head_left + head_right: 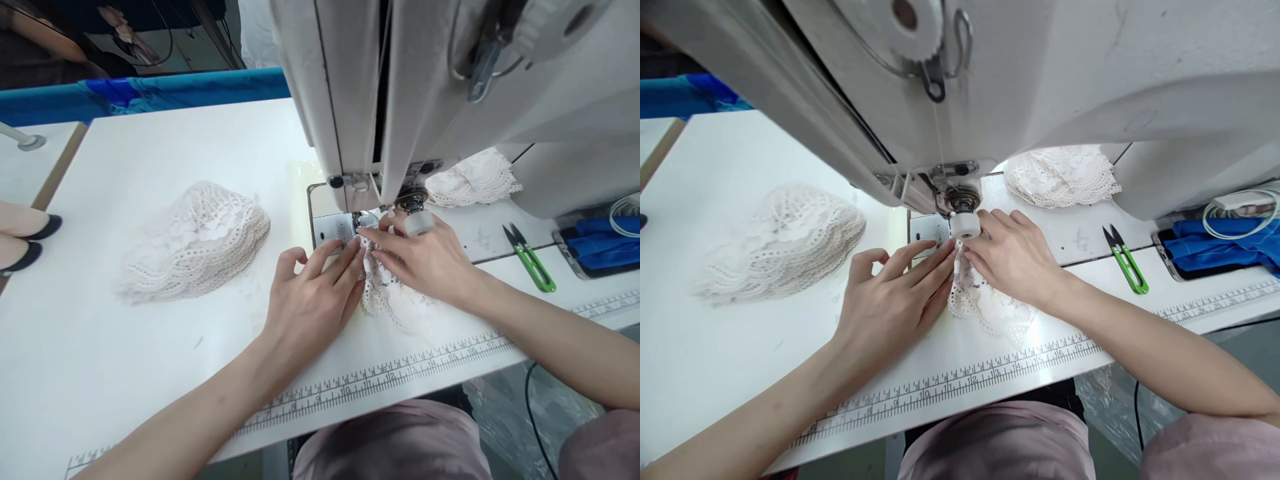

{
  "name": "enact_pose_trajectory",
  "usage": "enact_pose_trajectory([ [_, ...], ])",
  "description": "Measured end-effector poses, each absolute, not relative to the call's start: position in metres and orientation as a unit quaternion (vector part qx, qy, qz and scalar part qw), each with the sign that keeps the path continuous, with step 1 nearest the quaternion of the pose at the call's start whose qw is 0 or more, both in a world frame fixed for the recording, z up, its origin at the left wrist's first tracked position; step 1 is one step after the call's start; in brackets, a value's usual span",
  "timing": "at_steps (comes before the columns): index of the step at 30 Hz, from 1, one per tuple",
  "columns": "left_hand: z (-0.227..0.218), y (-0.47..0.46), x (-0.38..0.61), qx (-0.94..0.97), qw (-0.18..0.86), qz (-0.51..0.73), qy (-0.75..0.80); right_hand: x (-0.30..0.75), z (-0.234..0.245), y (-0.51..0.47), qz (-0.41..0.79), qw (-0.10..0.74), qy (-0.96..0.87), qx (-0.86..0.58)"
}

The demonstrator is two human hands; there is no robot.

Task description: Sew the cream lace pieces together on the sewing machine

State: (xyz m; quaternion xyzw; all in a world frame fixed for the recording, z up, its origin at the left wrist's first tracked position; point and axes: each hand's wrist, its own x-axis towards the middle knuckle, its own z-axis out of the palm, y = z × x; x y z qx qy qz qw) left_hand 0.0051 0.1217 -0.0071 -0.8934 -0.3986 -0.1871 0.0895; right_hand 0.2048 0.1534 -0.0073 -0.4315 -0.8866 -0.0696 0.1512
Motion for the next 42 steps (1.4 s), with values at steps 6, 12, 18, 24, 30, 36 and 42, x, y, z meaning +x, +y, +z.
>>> enact_pose_trajectory([
  [6, -0.007, 0.1217, 0.0045, -0.893, 0.086, -0.189, -0.399, 0.2046, -0.0079, 0.1545, -0.06, 0.151, -0.883, -0.44],
  [12, -0.0073, 0.1215, 0.0053, -0.893, 0.095, -0.187, -0.399, 0.2034, -0.0076, 0.1535, -0.075, 0.15, -0.885, -0.434],
  [18, -0.0069, 0.1215, 0.0056, -0.893, 0.09, -0.187, -0.4, 0.2047, -0.007, 0.1534, -0.08, 0.15, -0.883, -0.437],
  [24, -0.0075, 0.1219, 0.0046, -0.893, 0.092, -0.183, -0.401, 0.2055, -0.0073, 0.1536, -0.09, 0.138, -0.884, -0.437],
  [30, -0.0063, 0.1194, 0.0062, -0.889, 0.116, -0.168, -0.41, 0.2057, -0.0076, 0.1542, -0.123, 0.12, -0.882, -0.44],
  [36, -0.0047, 0.1187, 0.009, -0.883, 0.132, -0.152, -0.424, 0.2058, -0.0081, 0.1558, -0.141, 0.122, -0.877, -0.444],
  [42, -0.0068, 0.119, 0.0115, -0.881, 0.144, -0.15, -0.425, 0.2064, -0.0096, 0.1571, -0.132, 0.132, -0.877, -0.444],
])
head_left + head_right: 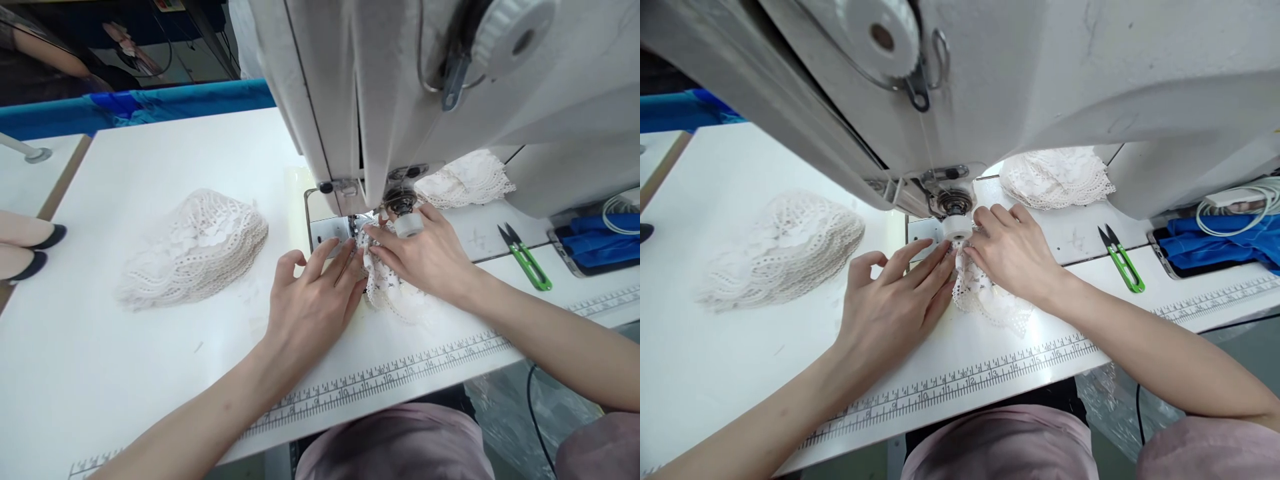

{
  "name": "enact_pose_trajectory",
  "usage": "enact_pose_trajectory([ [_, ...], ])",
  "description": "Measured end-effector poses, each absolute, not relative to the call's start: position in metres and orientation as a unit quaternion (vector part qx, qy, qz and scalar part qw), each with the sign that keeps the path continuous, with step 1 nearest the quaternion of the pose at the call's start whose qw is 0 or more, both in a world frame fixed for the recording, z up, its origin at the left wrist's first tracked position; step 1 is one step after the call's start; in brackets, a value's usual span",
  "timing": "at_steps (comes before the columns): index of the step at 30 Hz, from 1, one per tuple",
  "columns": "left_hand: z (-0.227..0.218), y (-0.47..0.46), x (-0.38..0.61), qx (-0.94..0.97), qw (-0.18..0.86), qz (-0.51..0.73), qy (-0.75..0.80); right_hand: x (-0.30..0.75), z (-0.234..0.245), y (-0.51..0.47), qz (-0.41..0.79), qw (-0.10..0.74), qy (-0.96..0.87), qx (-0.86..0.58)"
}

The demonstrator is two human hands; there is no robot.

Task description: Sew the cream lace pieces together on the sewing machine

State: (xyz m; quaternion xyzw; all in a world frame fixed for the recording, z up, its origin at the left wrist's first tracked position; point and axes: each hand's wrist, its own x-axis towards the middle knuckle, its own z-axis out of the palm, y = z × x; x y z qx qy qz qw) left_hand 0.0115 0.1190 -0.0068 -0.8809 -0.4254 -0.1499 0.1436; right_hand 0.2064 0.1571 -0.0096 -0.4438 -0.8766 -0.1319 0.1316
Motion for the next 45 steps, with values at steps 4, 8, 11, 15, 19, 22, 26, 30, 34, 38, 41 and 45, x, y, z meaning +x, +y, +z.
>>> enact_pose_trajectory([
  [4, -0.0071, 0.1195, 0.012, -0.88, 0.152, -0.15, -0.424, 0.2068, -0.0112, 0.1569, -0.114, 0.158, -0.88, -0.433],
  [8, -0.0073, 0.1199, 0.0123, -0.88, 0.153, -0.151, -0.423, 0.2063, -0.0122, 0.1562, -0.114, 0.166, -0.884, -0.423],
  [11, -0.0066, 0.1195, 0.0125, -0.88, 0.155, -0.151, -0.422, 0.2054, -0.0111, 0.1556, -0.115, 0.161, -0.885, -0.422],
  [15, -0.0057, 0.1184, 0.0119, -0.88, 0.15, -0.149, -0.425, 0.2047, -0.0099, 0.1558, -0.094, 0.159, -0.887, -0.423],
  [19, -0.0063, 0.1183, 0.0111, -0.881, 0.139, -0.149, -0.426, 0.2052, -0.0107, 0.1566, -0.081, 0.164, -0.886, -0.425],
  [22, -0.0065, 0.1187, 0.0108, -0.882, 0.129, -0.151, -0.428, 0.2054, -0.011, 0.1566, -0.079, 0.164, -0.886, -0.427],
  [26, -0.0067, 0.1192, 0.0105, -0.881, 0.129, -0.148, -0.431, 0.2048, -0.0106, 0.156, -0.08, 0.159, -0.885, -0.431],
  [30, -0.0083, 0.1196, 0.01, -0.882, 0.122, -0.154, -0.428, 0.2047, -0.0114, 0.1563, -0.084, 0.156, -0.883, -0.435],
  [34, -0.0092, 0.1202, 0.009, -0.882, 0.116, -0.155, -0.429, 0.2059, -0.012, 0.1571, -0.085, 0.157, -0.884, -0.432],
  [38, -0.0079, 0.1203, 0.0089, -0.883, 0.105, -0.154, -0.43, 0.2067, -0.0115, 0.1571, -0.082, 0.157, -0.884, -0.432],
  [41, -0.0067, 0.12, 0.0095, -0.885, 0.095, -0.156, -0.429, 0.2071, -0.0114, 0.1574, -0.082, 0.157, -0.884, -0.433],
  [45, -0.0067, 0.1193, 0.0102, -0.883, 0.098, -0.15, -0.435, 0.2085, -0.0112, 0.1582, -0.089, 0.16, -0.882, -0.434],
])
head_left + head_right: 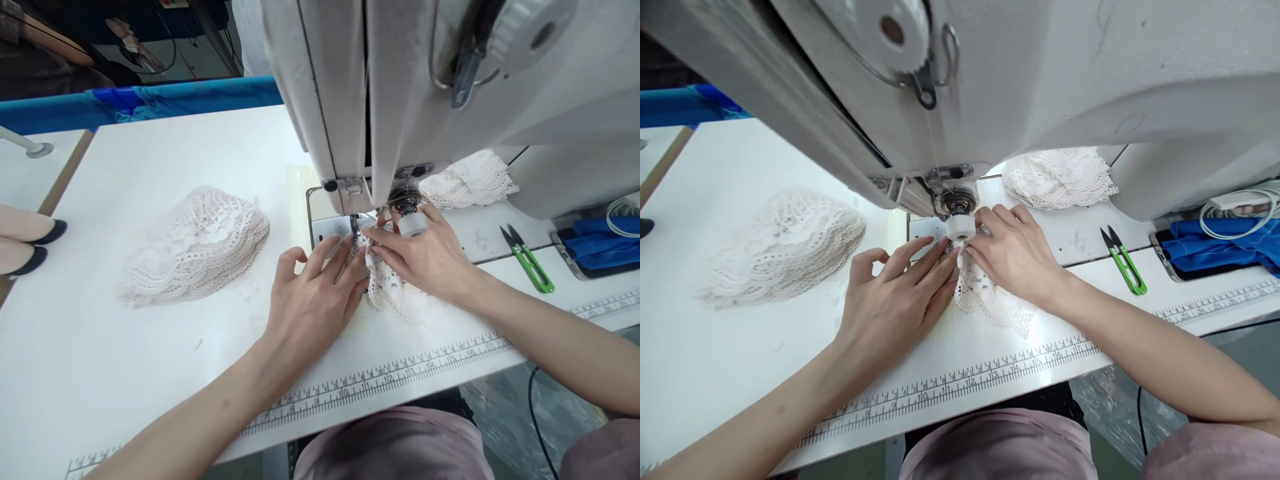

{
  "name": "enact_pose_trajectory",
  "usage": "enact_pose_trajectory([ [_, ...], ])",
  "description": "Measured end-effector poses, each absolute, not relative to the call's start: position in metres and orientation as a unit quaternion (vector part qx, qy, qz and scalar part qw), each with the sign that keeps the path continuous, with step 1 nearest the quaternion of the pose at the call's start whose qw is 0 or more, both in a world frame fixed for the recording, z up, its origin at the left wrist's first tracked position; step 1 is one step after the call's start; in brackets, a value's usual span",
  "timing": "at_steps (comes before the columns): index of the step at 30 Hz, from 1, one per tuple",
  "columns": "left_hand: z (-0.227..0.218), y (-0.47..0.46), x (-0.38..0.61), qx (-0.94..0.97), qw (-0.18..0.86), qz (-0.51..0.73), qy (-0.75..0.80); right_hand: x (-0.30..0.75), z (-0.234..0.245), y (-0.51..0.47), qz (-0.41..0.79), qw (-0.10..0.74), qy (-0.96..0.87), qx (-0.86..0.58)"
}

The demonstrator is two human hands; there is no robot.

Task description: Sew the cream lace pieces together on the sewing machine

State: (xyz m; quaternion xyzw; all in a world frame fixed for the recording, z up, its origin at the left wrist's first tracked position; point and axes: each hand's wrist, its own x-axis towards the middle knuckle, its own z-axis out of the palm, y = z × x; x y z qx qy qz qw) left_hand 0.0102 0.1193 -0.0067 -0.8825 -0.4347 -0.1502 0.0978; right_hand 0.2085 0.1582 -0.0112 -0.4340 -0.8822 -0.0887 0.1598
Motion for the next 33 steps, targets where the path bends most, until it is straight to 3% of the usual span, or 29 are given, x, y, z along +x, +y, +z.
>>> enact_pose_trajectory([
  [10, -0.0061, 0.1172, 0.0102, -0.88, 0.124, -0.146, -0.434, 0.2091, -0.0101, 0.156, -0.18, 0.146, -0.871, -0.432],
  [33, -0.0064, 0.12, 0.0072, -0.884, 0.102, -0.17, -0.424, 0.2079, -0.0102, 0.1555, -0.144, 0.122, -0.896, -0.402],
])
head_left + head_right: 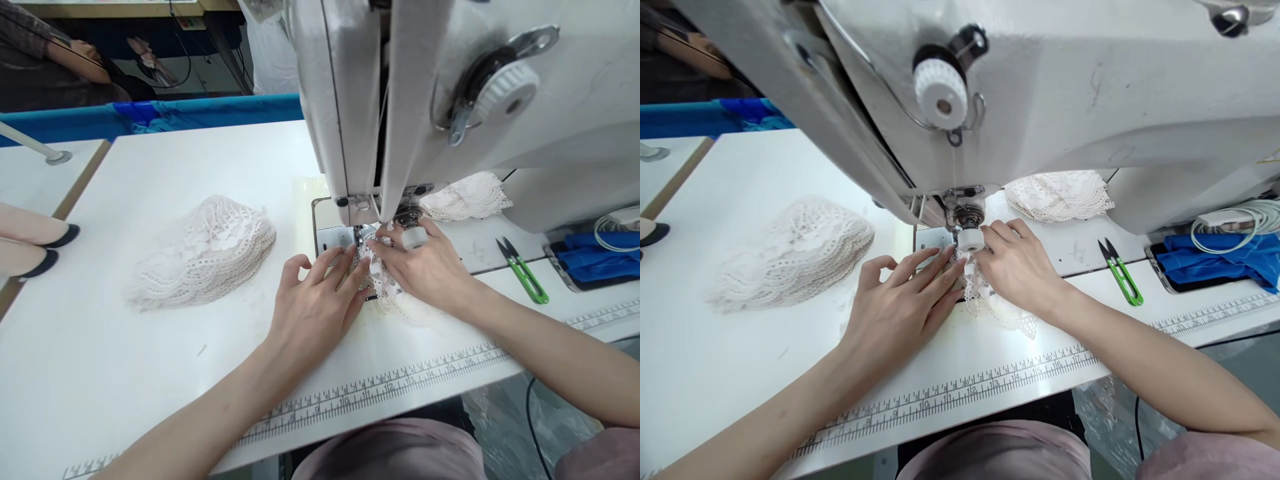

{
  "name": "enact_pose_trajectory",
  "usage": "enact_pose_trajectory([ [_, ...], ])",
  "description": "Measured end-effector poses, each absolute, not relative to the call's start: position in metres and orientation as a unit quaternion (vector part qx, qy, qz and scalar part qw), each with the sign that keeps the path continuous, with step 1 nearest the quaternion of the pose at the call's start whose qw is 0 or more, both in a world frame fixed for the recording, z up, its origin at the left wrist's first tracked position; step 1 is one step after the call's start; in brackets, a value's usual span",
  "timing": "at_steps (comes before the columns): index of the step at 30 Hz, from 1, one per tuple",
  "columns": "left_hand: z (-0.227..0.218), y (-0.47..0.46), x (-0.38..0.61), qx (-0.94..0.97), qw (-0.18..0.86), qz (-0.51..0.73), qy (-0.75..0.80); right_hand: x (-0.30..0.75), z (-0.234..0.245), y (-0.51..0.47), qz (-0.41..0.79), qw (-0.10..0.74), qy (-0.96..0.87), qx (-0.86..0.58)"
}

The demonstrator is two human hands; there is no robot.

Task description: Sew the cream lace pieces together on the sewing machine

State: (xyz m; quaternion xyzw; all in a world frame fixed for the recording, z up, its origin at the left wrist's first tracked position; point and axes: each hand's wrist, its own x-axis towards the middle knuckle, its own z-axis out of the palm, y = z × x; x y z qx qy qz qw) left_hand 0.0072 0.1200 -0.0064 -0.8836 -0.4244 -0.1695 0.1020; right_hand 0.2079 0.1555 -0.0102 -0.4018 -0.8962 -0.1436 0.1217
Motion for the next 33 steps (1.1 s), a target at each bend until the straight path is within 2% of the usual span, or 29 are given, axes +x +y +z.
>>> enact_pose_trajectory([
  [33, -0.0096, 0.1229, 0.0075, -0.878, 0.121, -0.175, -0.43, 0.2085, -0.0125, 0.1573, -0.157, 0.131, -0.887, -0.414],
])
